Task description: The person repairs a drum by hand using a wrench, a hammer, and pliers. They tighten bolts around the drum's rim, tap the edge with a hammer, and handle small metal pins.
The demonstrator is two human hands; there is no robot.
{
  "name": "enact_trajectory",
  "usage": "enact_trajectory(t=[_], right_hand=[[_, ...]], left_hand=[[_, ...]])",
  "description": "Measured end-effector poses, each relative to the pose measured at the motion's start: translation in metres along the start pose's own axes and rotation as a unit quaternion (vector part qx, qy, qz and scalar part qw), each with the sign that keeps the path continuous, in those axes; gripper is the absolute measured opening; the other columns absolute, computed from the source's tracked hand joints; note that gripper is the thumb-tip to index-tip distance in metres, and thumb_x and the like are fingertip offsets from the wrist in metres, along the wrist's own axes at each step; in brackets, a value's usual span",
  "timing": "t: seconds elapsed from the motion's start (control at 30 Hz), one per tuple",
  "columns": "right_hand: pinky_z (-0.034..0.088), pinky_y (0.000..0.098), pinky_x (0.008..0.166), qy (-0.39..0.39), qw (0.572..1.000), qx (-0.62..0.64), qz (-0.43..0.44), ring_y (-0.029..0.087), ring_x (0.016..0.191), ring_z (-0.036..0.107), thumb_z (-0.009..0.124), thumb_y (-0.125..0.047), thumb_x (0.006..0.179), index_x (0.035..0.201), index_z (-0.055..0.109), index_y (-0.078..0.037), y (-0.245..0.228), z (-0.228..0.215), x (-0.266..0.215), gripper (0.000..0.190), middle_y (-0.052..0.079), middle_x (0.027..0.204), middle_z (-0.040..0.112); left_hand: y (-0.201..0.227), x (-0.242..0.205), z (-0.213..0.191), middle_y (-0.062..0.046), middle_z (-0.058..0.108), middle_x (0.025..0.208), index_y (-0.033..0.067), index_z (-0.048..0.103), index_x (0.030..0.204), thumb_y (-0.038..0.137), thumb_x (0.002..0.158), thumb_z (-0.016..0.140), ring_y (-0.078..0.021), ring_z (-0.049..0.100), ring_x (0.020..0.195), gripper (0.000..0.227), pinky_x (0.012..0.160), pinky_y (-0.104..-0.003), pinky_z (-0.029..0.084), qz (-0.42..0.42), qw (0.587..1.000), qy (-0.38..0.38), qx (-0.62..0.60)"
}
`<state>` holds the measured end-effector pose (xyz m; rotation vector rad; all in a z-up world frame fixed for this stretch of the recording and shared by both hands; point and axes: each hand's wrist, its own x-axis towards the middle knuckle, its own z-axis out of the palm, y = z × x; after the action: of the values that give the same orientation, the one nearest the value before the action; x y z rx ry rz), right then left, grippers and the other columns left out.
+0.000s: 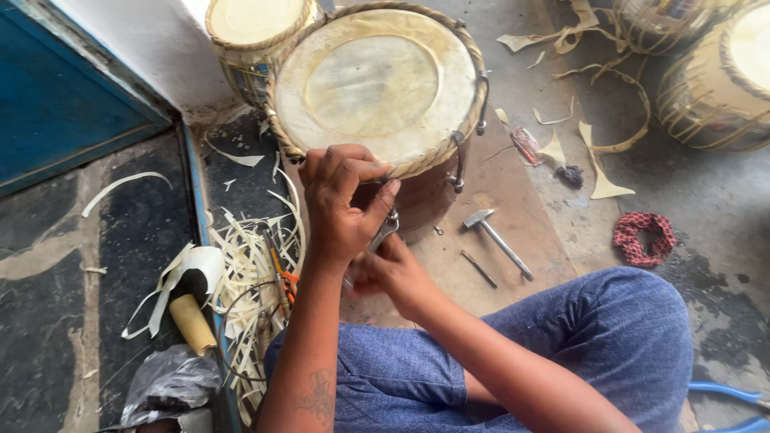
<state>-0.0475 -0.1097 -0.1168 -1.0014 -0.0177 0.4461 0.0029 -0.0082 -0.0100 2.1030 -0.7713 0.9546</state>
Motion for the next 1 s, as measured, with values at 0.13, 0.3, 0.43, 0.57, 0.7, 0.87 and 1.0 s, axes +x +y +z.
enact_trajectory(t=[0.13,0.3,0.43,0.57,0.7,0.87,1.0], right_hand=[[0.062,0.0354,0.07,0.065,0.988,0.137,-0.027,0.02,0.084,0.073,0.053,-0.018,0.101,0.126,0.05,-0.001,0.011,0.023,0.018,0.031,0.007,0.098,0.071],[0.039,0.0222,0.049,0.098,0.993,-0.065,0.032,0.008,0.056,0.049,0.057,-0.022,0.1,0.111,0.066,-0.006,0.012,-0.04,-0.012,0.021,-0.002,0.073,0.056],[0.026,0.0241,0.047,-0.123,0.99,0.025,0.067,0.005,0.051,0.036,0.059,-0.027,0.11,0.103,0.065,-0.004,-0.038,-0.115,-0.013,0.026,-0.005,0.061,0.041],[0.028,0.0248,0.05,-0.046,0.987,-0.125,0.093,0.007,0.056,0.037,0.056,-0.028,0.105,0.103,0.066,-0.006,-0.02,-0.098,-0.052,0.024,-0.005,0.065,0.04],[0.045,0.0249,0.06,-0.036,0.981,-0.151,0.119,0.011,0.067,0.057,0.055,-0.024,0.1,0.108,0.061,-0.009,-0.012,-0.076,-0.105,0.018,0.002,0.074,0.06],[0.05,0.0289,0.057,-0.013,0.991,-0.083,0.104,0.015,0.062,0.059,0.055,-0.021,0.102,0.109,0.055,-0.007,-0.015,-0.069,-0.122,0.016,0.009,0.077,0.066],[0.053,0.0308,0.056,-0.004,0.992,-0.104,0.072,0.018,0.063,0.065,0.054,-0.021,0.101,0.11,0.053,-0.009,-0.022,-0.052,-0.1,0.014,0.011,0.081,0.07]], left_hand=[[0.0,0.0,0.001,0.001,0.066,0.109,0.0172,0.068,0.105,0.019,0.085,0.085,-0.0229,0.055,0.105,0.026,0.098,-0.039,0.039,-0.002,1.0,0.001,-0.01],[-0.011,-0.004,0.003,-0.002,0.063,0.11,0.0162,0.066,0.105,0.019,0.082,0.086,-0.0253,0.052,0.105,0.03,0.098,-0.04,0.038,0.015,1.0,-0.006,0.015],[-0.014,-0.003,0.007,0.001,0.065,0.107,0.0184,0.065,0.101,0.018,0.081,0.086,-0.0237,0.053,0.102,0.029,0.096,-0.039,0.036,0.012,1.0,-0.01,0.019],[-0.026,-0.008,-0.014,-0.001,0.064,0.105,0.016,0.064,0.098,0.016,0.08,0.086,-0.0223,0.054,0.101,0.028,0.095,-0.038,0.037,0.014,1.0,-0.027,-0.006],[-0.037,-0.003,-0.052,-0.003,0.066,0.107,0.013,0.066,0.095,0.014,0.081,0.086,-0.0202,0.057,0.105,0.024,0.097,-0.036,0.045,0.008,0.994,-0.093,-0.063],[-0.029,0.013,-0.064,-0.005,0.067,0.109,0.01,0.067,0.095,0.013,0.08,0.084,-0.0209,0.058,0.108,0.023,0.099,-0.038,0.045,-0.006,0.984,-0.162,-0.073],[0.0,0.017,-0.06,-0.005,0.065,0.112,0.0123,0.069,0.103,0.02,0.088,0.079,-0.0228,0.058,0.111,0.02,0.098,-0.036,0.048,-0.021,0.987,-0.148,-0.055]])
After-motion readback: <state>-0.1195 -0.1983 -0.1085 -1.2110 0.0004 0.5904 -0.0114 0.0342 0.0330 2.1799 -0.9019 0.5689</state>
